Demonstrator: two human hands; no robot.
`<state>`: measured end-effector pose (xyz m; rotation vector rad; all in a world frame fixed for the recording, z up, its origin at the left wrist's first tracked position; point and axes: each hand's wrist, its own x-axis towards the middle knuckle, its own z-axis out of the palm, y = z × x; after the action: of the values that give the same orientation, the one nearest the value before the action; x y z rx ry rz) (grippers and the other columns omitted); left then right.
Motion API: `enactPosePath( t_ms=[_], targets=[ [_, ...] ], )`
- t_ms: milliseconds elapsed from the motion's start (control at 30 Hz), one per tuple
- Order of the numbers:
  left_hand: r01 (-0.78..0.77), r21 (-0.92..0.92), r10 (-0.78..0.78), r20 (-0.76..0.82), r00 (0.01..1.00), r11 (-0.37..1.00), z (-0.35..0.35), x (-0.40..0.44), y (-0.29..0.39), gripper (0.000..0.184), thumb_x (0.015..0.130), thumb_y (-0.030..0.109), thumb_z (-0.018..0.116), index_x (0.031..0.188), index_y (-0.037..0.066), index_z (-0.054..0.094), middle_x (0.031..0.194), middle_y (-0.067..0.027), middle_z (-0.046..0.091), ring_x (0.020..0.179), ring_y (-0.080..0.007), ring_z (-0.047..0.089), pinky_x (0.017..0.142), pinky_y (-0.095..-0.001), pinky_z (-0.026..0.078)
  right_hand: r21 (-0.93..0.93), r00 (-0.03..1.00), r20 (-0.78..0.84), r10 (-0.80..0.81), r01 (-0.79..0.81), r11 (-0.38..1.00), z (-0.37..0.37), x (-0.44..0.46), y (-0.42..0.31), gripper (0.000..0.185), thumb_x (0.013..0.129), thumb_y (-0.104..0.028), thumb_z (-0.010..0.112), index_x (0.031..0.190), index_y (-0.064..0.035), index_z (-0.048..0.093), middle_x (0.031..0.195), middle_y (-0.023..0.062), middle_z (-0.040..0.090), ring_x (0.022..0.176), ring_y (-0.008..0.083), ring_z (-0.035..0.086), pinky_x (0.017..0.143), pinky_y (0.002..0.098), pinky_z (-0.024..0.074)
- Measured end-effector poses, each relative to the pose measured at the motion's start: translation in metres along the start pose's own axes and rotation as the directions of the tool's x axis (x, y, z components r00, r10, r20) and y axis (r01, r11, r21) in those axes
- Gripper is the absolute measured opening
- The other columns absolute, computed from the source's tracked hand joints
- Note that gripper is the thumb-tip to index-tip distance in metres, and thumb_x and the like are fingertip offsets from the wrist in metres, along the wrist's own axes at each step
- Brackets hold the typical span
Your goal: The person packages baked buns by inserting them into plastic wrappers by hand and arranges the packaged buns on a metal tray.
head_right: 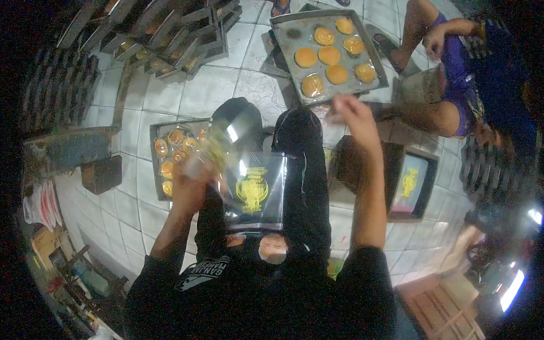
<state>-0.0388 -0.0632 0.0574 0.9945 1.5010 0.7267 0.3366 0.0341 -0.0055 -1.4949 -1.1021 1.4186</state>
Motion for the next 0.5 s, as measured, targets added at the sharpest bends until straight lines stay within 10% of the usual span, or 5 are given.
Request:
enactPosePath(
  t_ms=[67, 133, 267, 367, 500],
  targets=[
    [-0.112, -0.416, 0.079, -0.096, 0.992, 0.902, 0.010, 0.046, -0.003, 0.018, 0.100, 0.016, 0.061, 0.094, 0.001, 0.070, 0.088, -0.0114, 0.075, 0.075, -0.0135, 0.069, 0.066, -0.0290, 0.055, -0.952, 0.998, -0.015, -0.062, 0.004, 0.307, -0.025, 0.073, 0.054, 0.034, 0.097, -0.033, 0.067, 0.107, -0.0003, 0.070, 0.090, 0.0102, 0.072, 0.085, 0.0185, 0.068, 0.078, 0.0343, 0.0540],
    [-0.057, -0.583, -0.110, -0.247, 0.963, 0.810, 0.032, 0.072, 0.024, 0.023, 0.103, 0.022, 0.059, 0.097, 0.000, 0.065, 0.080, -0.0102, 0.071, 0.068, -0.0150, 0.067, 0.063, -0.0277, 0.054, -0.413, 0.973, 0.123, 0.197, -0.131, 0.901, -0.048, 0.157, 0.131, 0.031, 0.096, -0.028, 0.067, 0.107, 0.0012, 0.068, 0.091, 0.0107, 0.072, 0.085, 0.0226, 0.067, 0.076, 0.0372, 0.0514],
    [0.003, -0.422, -0.086, -0.178, 0.980, 0.907, 0.044, 0.089, 0.011, 0.030, 0.105, 0.029, 0.054, 0.114, 0.000, 0.056, 0.076, -0.0124, 0.065, 0.058, -0.0191, 0.062, 0.053, -0.0323, 0.052, -0.805, 0.923, 0.373, -0.096, 0.374, 0.461, -0.037, 0.280, 0.175, 0.028, 0.094, -0.026, 0.064, 0.104, -0.0001, 0.067, 0.090, 0.0194, 0.070, 0.085, 0.0328, 0.070, 0.077, 0.0416, 0.0521],
    [-0.126, -0.362, 0.052, -0.208, 0.977, 0.923, 0.042, 0.090, 0.001, 0.028, 0.104, 0.020, 0.054, 0.103, -0.007, 0.061, 0.074, -0.0150, 0.068, 0.059, -0.0205, 0.064, 0.054, -0.0307, 0.052, -0.723, 0.986, 0.112, -0.126, 0.168, 0.670, -0.010, 0.331, 0.187, 0.029, 0.095, -0.027, 0.063, 0.101, 0.0005, 0.068, 0.092, 0.0195, 0.071, 0.088, 0.0376, 0.068, 0.079, 0.0435, 0.0522],
    [-0.179, -0.440, 0.005, -0.368, 0.930, 0.880, 0.043, 0.094, -0.006, 0.028, 0.103, 0.016, 0.053, 0.107, -0.010, 0.060, 0.078, -0.0201, 0.069, 0.058, -0.0237, 0.065, 0.051, -0.0331, 0.053, -0.814, 0.895, 0.209, -0.395, 0.383, 0.436, -0.001, 0.407, 0.243, 0.036, 0.092, -0.034, 0.065, 0.104, -0.0005, 0.069, 0.104, 0.0211, 0.071, 0.096, 0.0406, 0.067, 0.083, 0.0463, 0.0522]
  ],
)
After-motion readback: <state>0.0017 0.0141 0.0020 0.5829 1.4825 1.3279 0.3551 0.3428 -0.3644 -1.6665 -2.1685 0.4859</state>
